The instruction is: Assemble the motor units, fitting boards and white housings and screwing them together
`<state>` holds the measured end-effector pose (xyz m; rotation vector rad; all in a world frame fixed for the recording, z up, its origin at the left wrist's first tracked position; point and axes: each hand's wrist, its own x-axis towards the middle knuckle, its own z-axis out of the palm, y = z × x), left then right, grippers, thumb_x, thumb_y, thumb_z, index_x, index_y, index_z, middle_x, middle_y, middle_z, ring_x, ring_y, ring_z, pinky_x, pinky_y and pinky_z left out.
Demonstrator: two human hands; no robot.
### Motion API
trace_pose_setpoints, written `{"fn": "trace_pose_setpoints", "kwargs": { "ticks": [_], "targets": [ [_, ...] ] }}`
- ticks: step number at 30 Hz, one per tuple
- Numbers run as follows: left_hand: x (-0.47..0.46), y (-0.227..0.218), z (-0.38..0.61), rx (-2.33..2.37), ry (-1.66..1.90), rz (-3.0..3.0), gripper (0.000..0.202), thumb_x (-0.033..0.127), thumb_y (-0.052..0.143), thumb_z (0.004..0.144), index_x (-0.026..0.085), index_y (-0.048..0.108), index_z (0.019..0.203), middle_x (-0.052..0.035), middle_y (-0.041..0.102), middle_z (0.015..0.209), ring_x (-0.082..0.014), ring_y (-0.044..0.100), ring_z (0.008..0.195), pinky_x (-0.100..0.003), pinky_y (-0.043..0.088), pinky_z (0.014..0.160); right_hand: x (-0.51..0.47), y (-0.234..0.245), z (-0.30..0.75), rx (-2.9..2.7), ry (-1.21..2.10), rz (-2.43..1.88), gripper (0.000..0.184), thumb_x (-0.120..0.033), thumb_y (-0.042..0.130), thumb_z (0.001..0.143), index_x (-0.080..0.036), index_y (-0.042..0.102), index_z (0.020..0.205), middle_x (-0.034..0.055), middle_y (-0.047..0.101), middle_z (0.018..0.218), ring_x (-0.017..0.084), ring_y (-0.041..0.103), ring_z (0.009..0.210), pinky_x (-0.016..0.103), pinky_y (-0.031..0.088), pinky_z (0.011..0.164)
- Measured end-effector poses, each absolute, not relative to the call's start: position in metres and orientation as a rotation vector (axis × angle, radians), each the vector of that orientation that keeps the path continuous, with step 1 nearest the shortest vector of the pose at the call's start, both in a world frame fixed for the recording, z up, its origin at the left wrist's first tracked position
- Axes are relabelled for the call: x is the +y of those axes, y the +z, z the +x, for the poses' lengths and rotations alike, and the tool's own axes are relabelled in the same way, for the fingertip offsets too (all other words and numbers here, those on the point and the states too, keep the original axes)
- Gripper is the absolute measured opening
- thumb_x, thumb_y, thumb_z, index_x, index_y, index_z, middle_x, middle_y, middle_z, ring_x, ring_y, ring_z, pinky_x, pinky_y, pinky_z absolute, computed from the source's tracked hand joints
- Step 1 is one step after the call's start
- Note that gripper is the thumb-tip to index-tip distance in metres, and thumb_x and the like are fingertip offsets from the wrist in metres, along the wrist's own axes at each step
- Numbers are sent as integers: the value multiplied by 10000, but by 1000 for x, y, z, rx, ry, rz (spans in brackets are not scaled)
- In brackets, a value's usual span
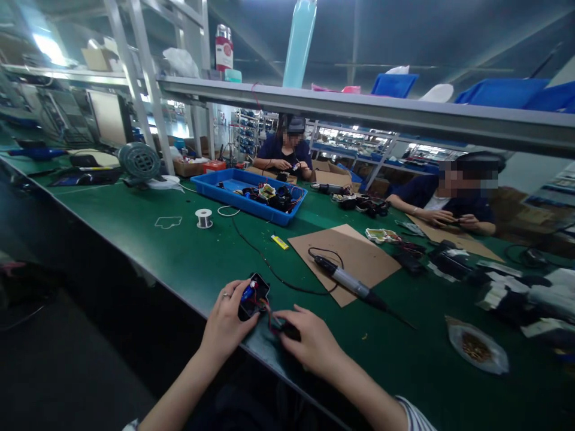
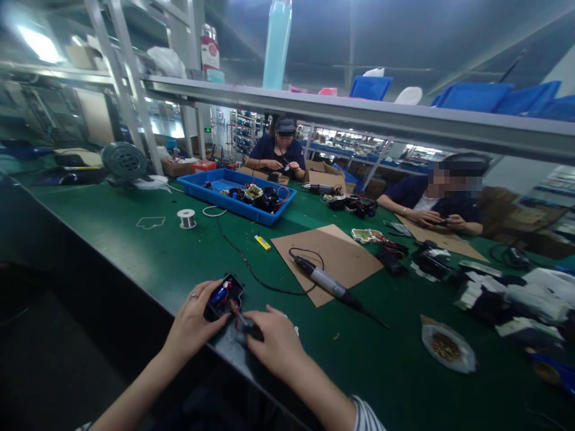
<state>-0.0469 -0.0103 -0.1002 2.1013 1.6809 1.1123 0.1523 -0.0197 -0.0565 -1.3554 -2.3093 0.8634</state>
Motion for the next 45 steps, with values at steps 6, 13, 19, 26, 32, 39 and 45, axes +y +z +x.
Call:
{"fn": "trace_pose_setpoints", "kwargs": {
  "ticks": [6,13,19,26,32,39,45],
  "targets": [
    [-7,-88,-30,1136,987,1971,613,244,685,683,214,392,1220,-51,487,1190,-172,477,1090,-321,383,945,2,-17,198,-1925,1124,-1425,346,-310,485,816,-160,514,1127,18,543,773,146,554,633,290,445,630],
    [-1,-78,-20,966,787,2097,620,162,722,602,212,454,1160,-41,519,1144,-194,478,1062,-349,386,923,9,-17,232,-2027,1374,-1452,383,-300,549,775,-163,527,1132,68,540,990,192,545,918,328,449,785],
    [-1,-75,-22,942,759,2163,586,150,711,618,199,453,1142,-42,516,1141,-179,478,1060,-316,389,917,23,-38,202,-2108,1122,-1471,415,-340,540,811,-140,528,1174,103,529,1176,195,538,1010,332,434,862],
    [-1,-79,-22,923,766,2195,574,157,724,609,202,457,1115,-36,518,1152,-177,478,1062,-307,385,923,30,-43,196,-2235,1271,-1447,390,-311,626,736,-154,606,1093,67,611,1081,208,551,1005,342,405,906],
    [1,-81,-23,922,761,2205,573,170,727,617,209,452,1118,-31,523,1160,-172,481,1072,-302,384,929,22,-41,190,-2235,1081,-1529,267,-278,564,791,-182,634,1030,43,634,1029,201,567,972,324,414,871],
    [-1,-79,-22,930,753,2190,565,165,728,616,201,458,1111,-25,526,1159,-156,479,1078,-279,384,933,20,-37,185,-2317,974,-1580,233,-228,520,822,-190,624,1027,40,630,1040,201,563,983,315,406,866],
    [0,-77,-21,913,765,2190,548,165,720,621,197,468,1106,-32,534,1144,-165,486,1064,-281,388,914,23,-34,180,-2343,896,-1608,156,-155,525,794,-192,625,907,28,645,936,189,579,903,295,413,781]
  ]
}}
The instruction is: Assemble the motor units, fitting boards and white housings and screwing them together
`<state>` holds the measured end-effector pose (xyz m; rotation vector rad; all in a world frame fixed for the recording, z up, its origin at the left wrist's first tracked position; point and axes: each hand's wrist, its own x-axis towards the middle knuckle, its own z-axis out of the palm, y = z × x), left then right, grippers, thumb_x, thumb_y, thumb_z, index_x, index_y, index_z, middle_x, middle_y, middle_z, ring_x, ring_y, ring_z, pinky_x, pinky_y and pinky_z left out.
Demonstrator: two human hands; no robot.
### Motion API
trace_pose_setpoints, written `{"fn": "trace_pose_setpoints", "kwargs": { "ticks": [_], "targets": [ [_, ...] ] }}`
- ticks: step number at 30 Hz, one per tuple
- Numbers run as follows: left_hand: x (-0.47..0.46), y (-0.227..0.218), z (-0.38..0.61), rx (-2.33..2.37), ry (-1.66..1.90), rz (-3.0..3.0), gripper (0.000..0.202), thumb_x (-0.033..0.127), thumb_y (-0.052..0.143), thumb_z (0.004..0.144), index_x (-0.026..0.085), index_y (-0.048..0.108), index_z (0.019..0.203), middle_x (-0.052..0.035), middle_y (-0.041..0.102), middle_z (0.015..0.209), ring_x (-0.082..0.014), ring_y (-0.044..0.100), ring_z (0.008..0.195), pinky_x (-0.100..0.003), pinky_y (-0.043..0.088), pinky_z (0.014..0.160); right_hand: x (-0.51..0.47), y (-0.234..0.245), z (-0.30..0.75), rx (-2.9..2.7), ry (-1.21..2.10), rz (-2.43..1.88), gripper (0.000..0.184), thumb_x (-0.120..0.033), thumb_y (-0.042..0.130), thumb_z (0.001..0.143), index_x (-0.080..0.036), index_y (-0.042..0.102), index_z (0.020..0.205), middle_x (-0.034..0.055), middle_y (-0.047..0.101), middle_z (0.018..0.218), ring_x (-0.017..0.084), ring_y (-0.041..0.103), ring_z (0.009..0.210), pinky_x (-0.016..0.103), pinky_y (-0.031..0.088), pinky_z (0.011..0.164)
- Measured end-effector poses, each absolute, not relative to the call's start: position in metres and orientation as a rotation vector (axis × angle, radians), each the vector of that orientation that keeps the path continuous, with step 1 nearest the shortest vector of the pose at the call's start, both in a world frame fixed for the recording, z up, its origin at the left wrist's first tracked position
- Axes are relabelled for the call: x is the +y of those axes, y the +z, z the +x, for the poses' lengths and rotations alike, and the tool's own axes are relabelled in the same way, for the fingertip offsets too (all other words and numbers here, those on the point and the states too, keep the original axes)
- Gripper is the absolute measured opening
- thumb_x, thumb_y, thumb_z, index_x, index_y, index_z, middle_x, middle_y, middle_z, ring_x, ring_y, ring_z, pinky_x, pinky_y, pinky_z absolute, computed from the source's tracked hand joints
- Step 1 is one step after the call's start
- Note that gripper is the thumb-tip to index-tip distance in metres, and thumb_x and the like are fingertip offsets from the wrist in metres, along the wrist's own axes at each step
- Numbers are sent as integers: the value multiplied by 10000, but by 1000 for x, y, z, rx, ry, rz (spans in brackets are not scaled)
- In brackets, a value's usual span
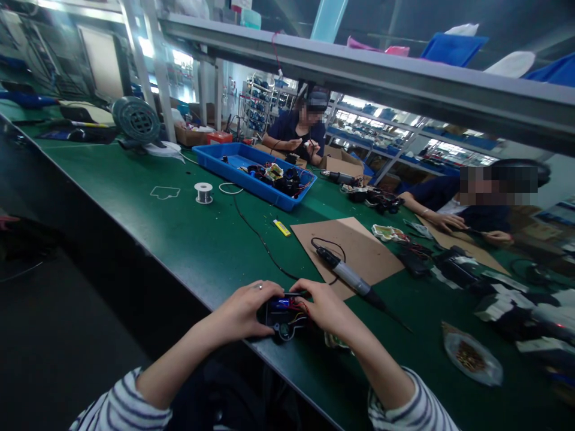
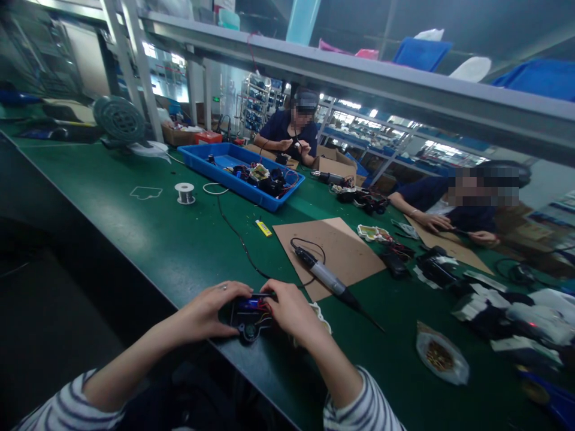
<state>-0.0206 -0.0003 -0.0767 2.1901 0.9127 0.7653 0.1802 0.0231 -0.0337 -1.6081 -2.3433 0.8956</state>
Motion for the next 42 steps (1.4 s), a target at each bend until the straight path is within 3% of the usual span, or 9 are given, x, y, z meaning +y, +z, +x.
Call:
{"fn": "trace_pose_setpoints", "kwargs": {
  "ticks": [7,12,20,26,30,34,38,40,42],
  "targets": [
    [2,-76,-22,946,736,2201,556,181,712,623,200,465,1122,-20,544,1113,-167,499,1034,-283,391,885,32,-36,178,-2336,904,-1645,106,-113,575,724,-166,606,811,44,633,823,206,582,801,305,413,688],
    [2,-72,-20,974,715,2190,544,183,699,623,193,459,1111,-30,540,1096,-177,502,1006,-296,404,868,30,-27,203,-2204,1053,-1496,211,-199,487,822,-179,573,1013,42,609,1017,151,582,904,276,450,777],
    [-15,-85,-7,1016,817,2242,557,60,508,613,203,440,1147,-75,316,1355,-212,296,1265,-366,290,1040,-31,-12,220,-2391,340,-1408,347,-306,669,724,-195,541,1027,65,550,1071,228,497,1015,389,417,867],
    [-24,-88,2,1086,909,2450,327,167,586,650,184,540,974,-79,212,1423,-258,210,1310,-405,245,1063,-48,-30,198,-2367,-169,-1282,55,-210,626,764,-168,591,764,91,529,1100,259,453,1075,411,387,892],
    [-25,-96,8,1166,869,2561,574,372,681,657,191,480,1163,-107,321,1371,-278,294,1261,-479,227,1059,-50,-39,199,-2233,-355,-1340,135,-240,641,754,-156,551,697,99,541,1032,246,489,999,385,403,847],
    [-24,-104,12,1225,904,2563,800,312,718,635,204,315,1318,-99,413,1276,-256,349,1221,-498,208,1068,-61,-55,220,-2067,-511,-1414,254,-357,656,746,-153,505,744,99,547,890,214,516,816,334,419,708],
    [-22,-103,16,1250,892,2489,973,265,738,594,246,178,1389,-76,430,1224,-229,396,1169,-471,208,1076,-75,-73,230,-2130,-309,-1410,146,-256,559,843,-172,510,734,-5,520,616,114,492,533,241,372,530],
    [-21,-101,16,1258,877,2463,988,262,725,605,265,141,1401,-64,436,1209,-216,408,1155,-463,196,1082,-76,-79,228,-2159,-212,-1458,133,-263,542,853,-165,546,944,27,605,786,135,573,675,240,434,611],
    [-20,-100,16,1252,867,2463,984,266,716,610,273,132,1402,-55,444,1200,-211,416,1145,-462,183,1085,-70,-83,226,-2166,-249,-1540,455,-352,606,796,-132,469,1170,103,577,1069,228,545,979,322,453,815]
  ]
}}
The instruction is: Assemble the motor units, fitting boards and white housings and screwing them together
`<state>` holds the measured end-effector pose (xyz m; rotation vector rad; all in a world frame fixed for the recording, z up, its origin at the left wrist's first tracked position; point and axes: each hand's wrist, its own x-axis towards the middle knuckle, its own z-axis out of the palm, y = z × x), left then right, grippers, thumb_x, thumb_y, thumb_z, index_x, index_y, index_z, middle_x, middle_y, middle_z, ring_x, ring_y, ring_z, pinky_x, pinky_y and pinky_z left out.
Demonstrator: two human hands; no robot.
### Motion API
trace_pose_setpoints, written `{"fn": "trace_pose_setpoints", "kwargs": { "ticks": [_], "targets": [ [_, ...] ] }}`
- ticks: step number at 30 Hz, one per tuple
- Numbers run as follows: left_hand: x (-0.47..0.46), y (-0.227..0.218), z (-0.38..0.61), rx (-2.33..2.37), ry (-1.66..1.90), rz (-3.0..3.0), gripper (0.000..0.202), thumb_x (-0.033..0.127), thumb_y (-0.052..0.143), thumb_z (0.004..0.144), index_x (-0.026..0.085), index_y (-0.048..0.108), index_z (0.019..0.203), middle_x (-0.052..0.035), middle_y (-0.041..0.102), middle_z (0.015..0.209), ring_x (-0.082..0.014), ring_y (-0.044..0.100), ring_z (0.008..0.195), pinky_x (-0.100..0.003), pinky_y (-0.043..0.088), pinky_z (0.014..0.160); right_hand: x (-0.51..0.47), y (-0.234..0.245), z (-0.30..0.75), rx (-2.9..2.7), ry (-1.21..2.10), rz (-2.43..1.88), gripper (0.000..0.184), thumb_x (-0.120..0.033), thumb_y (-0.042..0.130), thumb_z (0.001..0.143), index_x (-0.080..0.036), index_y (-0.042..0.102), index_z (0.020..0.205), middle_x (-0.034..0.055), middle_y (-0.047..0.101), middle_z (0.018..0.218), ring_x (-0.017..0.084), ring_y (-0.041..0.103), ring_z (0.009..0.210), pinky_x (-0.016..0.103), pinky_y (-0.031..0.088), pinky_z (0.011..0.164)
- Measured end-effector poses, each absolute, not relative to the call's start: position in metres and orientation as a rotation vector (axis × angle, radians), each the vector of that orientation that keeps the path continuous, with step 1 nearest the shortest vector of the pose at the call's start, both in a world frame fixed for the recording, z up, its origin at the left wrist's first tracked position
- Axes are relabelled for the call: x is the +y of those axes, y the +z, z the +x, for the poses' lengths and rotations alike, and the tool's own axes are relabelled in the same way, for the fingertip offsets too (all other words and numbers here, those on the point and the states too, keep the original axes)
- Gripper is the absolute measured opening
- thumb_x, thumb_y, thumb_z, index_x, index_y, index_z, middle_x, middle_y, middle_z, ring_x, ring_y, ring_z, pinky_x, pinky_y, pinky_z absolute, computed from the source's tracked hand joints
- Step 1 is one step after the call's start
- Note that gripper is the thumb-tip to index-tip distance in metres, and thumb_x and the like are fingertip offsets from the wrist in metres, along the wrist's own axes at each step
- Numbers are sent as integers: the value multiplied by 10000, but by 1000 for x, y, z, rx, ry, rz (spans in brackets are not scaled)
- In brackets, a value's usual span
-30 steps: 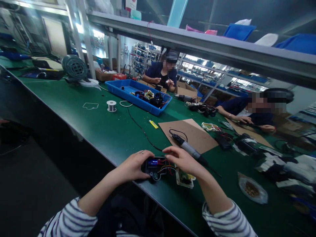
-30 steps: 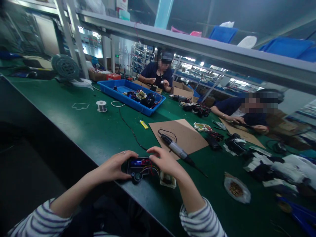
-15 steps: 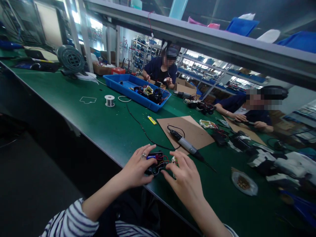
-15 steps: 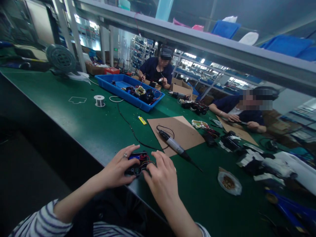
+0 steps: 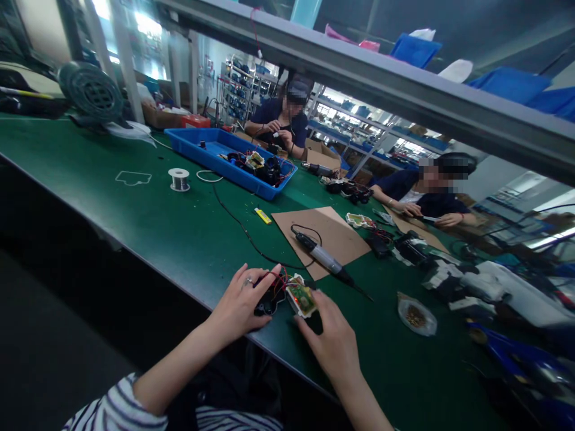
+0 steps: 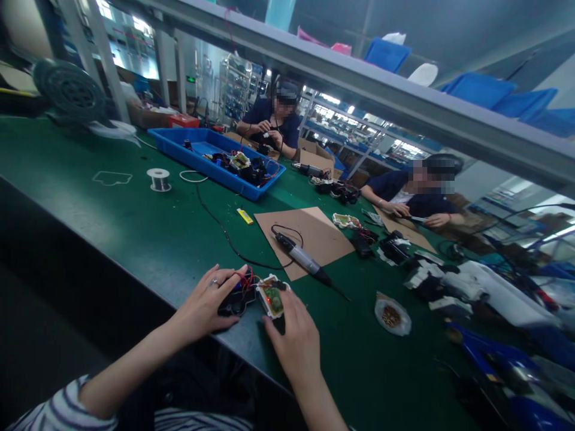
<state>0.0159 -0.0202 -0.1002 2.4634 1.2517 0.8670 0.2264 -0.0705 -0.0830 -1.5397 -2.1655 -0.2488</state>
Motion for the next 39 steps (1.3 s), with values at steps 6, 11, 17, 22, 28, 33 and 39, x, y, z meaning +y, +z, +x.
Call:
{"fn": "trace_pose_setpoints", "kwargs": {
  "ticks": [6,11,17,22,28,33,39],
  "targets": [
    [-18,-99,13,1262,860,2476,1036,276,728,588,254,94,1408,-49,465,1195,-205,426,1127,-436,193,1082,-42,-87,231,-2153,-5,-1698,382,-258,592,756,-142,516,1112,123,466,1152,245,484,1040,371,454,858],
    [-16,-97,10,1210,884,2467,1076,279,723,588,267,31,1412,-50,463,1214,-214,433,1125,-447,207,1068,-28,-60,250,-2038,456,-1656,313,-213,604,639,-168,545,944,79,484,1059,216,508,989,353,438,850],
    [-13,-94,7,1191,873,2420,1125,284,740,560,265,3,1410,-62,462,1207,-232,425,1132,-468,197,1065,-22,-28,271,-1349,1436,-1629,327,-438,558,741,-148,495,878,24,555,762,125,545,626,214,417,500],
    [-11,-94,8,1191,870,2416,1108,297,727,573,249,7,1414,-63,471,1182,-234,428,1124,-466,199,1062,-46,-57,267,-827,2027,-1547,422,-481,659,667,-111,541,831,-3,527,513,50,410,329,113,215,275],
    [-10,-92,8,1159,825,2461,1070,274,713,573,259,51,1413,-64,468,1184,-231,425,1135,-467,192,1062,-85,-77,252,-574,2243,-1252,457,-454,783,543,-108,565,747,-95,356,355,-16,166,234,89,152,244],
    [-6,-89,3,1141,792,2472,1093,256,725,552,264,50,1412,-61,475,1201,-219,433,1135,-463,184,1063,-66,-64,247,-477,2063,-982,370,-328,714,675,-153,586,974,-77,475,504,-16,272,298,78,231,309],
    [1,-82,0,1074,750,2470,874,268,709,544,231,305,1317,-58,503,1203,-218,464,1110,-467,167,1067,-52,-62,243,-611,1877,-1305,319,-367,526,735,-135,590,944,-22,496,583,40,370,371,131,234,324]
  ]
}}
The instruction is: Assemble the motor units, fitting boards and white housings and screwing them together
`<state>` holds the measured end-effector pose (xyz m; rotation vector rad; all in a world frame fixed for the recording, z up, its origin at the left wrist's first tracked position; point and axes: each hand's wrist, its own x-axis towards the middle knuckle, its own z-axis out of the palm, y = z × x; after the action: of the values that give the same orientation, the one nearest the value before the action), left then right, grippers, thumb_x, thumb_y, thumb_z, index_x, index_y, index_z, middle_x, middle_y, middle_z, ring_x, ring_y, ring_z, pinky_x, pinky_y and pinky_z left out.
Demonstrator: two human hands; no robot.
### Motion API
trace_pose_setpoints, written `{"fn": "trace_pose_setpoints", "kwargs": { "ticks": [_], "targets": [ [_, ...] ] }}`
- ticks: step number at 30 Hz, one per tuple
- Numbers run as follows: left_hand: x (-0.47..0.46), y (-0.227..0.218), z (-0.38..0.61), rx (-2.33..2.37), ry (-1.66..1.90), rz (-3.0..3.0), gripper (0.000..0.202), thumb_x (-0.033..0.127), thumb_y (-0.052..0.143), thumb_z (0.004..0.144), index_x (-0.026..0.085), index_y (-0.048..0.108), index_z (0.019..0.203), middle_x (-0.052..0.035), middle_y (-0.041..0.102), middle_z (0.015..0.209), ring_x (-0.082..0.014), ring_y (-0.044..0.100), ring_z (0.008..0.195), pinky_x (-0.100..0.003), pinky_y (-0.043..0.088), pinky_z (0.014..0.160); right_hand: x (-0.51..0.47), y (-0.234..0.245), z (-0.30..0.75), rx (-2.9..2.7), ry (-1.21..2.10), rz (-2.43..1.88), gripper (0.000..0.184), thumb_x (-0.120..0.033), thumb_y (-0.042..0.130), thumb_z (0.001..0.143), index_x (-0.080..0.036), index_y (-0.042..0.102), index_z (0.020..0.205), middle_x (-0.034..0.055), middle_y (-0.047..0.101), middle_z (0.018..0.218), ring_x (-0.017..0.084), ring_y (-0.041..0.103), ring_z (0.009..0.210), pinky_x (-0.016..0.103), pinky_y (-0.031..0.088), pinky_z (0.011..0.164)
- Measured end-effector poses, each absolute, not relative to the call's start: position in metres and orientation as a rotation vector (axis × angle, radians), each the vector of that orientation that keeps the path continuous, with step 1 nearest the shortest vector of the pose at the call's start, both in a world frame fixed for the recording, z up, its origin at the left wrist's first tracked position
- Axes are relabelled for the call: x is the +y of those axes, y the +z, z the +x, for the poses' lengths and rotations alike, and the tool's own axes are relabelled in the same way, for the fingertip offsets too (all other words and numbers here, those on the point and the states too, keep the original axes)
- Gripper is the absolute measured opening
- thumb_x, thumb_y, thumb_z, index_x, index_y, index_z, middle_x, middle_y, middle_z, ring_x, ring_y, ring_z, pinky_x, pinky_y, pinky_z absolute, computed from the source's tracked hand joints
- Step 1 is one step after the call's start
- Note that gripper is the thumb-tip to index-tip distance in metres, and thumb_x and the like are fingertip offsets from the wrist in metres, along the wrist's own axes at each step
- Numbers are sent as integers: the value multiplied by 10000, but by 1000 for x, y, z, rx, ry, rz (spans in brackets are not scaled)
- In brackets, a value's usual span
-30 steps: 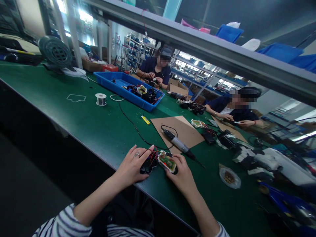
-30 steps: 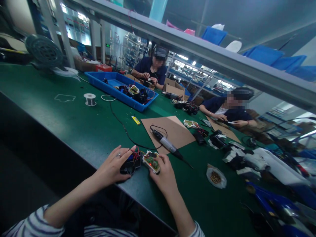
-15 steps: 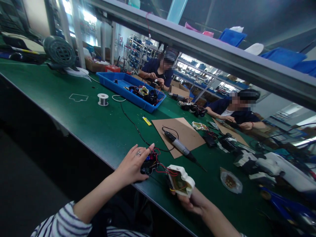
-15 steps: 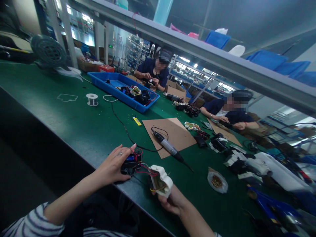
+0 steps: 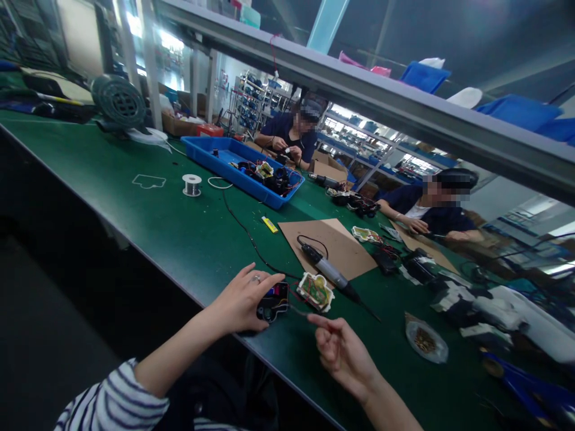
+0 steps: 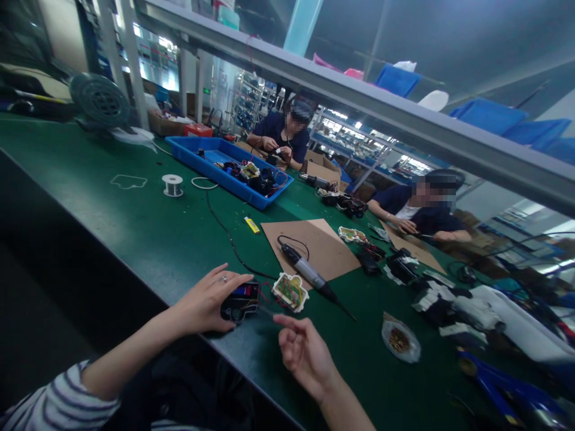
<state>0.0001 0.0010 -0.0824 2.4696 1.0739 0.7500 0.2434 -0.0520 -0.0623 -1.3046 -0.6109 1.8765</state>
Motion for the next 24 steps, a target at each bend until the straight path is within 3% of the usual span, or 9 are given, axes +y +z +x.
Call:
{"fn": "trace_pose_setpoints", "kwargs": {
  "ticks": [3,4,6,9,11,13,15,19,24],
  "targets": [
    [6,-77,0,1056,710,2456,718,300,707,540,231,434,1201,-51,532,1139,-221,505,1052,-482,189,1050,-52,-56,236,-1328,1439,-1548,301,-399,550,755,-153,596,923,54,580,776,122,515,560,201,364,411],
    [7,-76,0,1050,696,2455,708,310,708,538,234,445,1191,-49,536,1130,-223,511,1043,-484,198,1046,-51,-53,234,-1641,1155,-1563,277,-377,557,767,-163,602,938,74,588,867,160,550,689,248,431,512],
    [10,-74,-1,1040,680,2451,715,320,711,531,238,447,1190,-42,538,1125,-226,512,1044,-483,202,1043,-44,-50,232,-2173,522,-1513,260,-307,602,759,-172,608,981,88,574,993,218,531,901,336,446,714],
    [13,-71,-5,1018,702,2424,686,314,712,526,237,464,1161,-28,540,1118,-219,510,1041,-471,190,1053,-30,-50,237,-2562,-188,-1416,271,-180,672,693,-151,614,956,78,590,932,234,520,867,350,407,699],
    [12,-68,-8,982,721,2383,649,306,712,526,224,480,1127,-24,547,1089,-211,503,1030,-435,252,1032,-23,-50,246,-2635,-380,-1408,168,-121,660,689,-146,626,852,63,594,819,218,516,759,325,377,616],
    [9,-66,-10,941,732,2321,627,285,706,533,210,481,1114,-28,549,1063,-198,495,1010,-360,364,951,-17,-45,256,-2664,-265,-1405,63,-121,631,728,-155,625,780,52,587,777,202,515,728,314,376,610],
    [7,-65,-10,906,749,2273,611,259,694,550,204,479,1119,-32,543,1074,-188,483,1015,-304,412,888,-15,-32,264,-2656,123,-1413,33,-179,608,780,-167,631,800,41,593,804,177,532,743,292,403,629],
    [4,-67,-4,849,787,2293,516,234,670,588,223,530,1085,-39,459,1244,-205,398,1153,-325,352,980,-16,-2,266,-2501,806,-1381,108,-255,568,832,-185,637,877,30,604,866,141,561,774,264,447,685],
    [3,-71,5,809,795,2357,548,246,656,629,249,539,1164,-34,435,1268,-236,319,1214,-380,285,1045,-17,2,251,-2328,1020,-1242,116,-256,618,797,-164,647,861,48,612,859,149,572,795,284,472,725]
  ]
}}
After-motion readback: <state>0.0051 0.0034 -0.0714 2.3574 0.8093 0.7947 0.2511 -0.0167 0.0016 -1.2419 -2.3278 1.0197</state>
